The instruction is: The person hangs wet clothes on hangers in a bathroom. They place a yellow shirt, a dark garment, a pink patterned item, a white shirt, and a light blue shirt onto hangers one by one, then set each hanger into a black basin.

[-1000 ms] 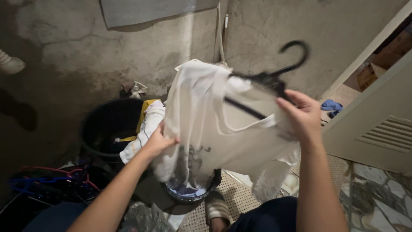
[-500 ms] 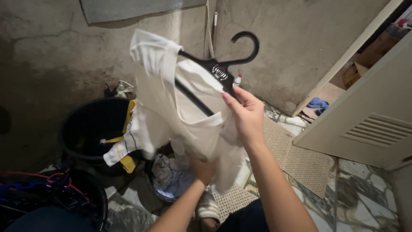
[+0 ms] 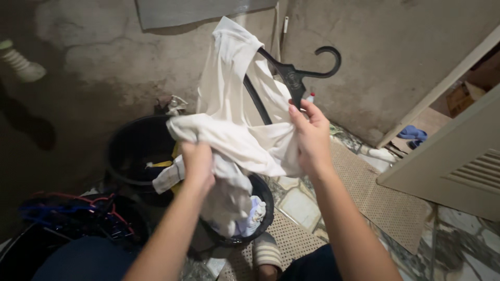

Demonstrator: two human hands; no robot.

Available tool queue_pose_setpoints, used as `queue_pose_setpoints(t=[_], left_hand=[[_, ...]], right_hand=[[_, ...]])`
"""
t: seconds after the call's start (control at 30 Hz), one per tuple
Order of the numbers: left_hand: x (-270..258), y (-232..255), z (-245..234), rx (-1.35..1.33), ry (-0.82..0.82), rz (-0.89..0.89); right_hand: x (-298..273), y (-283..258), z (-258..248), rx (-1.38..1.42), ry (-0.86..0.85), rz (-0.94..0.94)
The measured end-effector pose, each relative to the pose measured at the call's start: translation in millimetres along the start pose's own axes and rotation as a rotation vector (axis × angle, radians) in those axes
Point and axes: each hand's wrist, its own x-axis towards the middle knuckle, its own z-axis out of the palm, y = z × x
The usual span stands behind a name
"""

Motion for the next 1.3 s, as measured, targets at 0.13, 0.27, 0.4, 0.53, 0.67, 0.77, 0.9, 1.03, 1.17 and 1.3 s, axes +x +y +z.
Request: queue_pose_setpoints(t=[0.13,0.27,0.4,0.53,0.67,0.77,0.9,1.03,1.17,1.3], left_hand=[[28.5,59.6,-0.8,0.202,0.069,0.182],[82.2,94.3,-14.1,0.389,0.087,0.692],[153.8,105.2,-35.0,0.629,-0.051,0.829],[220.6,67.9,-73.3,0.772,-0.169,0.638],[258.4,8.9,-147.4,1.361,-0.222,0.603],[252.2,-23.7,-203.0,1.631,-0.015,-0.032],[242.5,-37.5,-210.3,1.999,-0.058,-0.403],[226.9,-37.0,-174.6,1.912,-0.207,-0.043],[209.1,-73.1,-123.1,1.739,-0.418,0.291],[198.4,-136.5,-80.1,1.668,-0.623,0.71]], right_hand=[[7.7,14.5,32.3,0.043,-0.005,-0.009],[18.6,36.5,65.2,0.179,0.01,0.003],[22.9,74.6,101.5,0.265,0.04,-0.051],[18.6,124.1,118.3,0.196,0.04,-0.059],[8.3,187.0,121.4,0.008,0.094,0.027],[-5.1,232.5,121.3,-0.097,0.1,0.121],[-15.5,285.7,116.0,0.07,0.078,0.214],[-20.0,331.7,89.2,0.054,0.287,0.366],[-39.6,368.5,43.4,-0.115,0.278,0.463],[-36.3,388.7,-22.9,-0.718,0.044,0.689]])
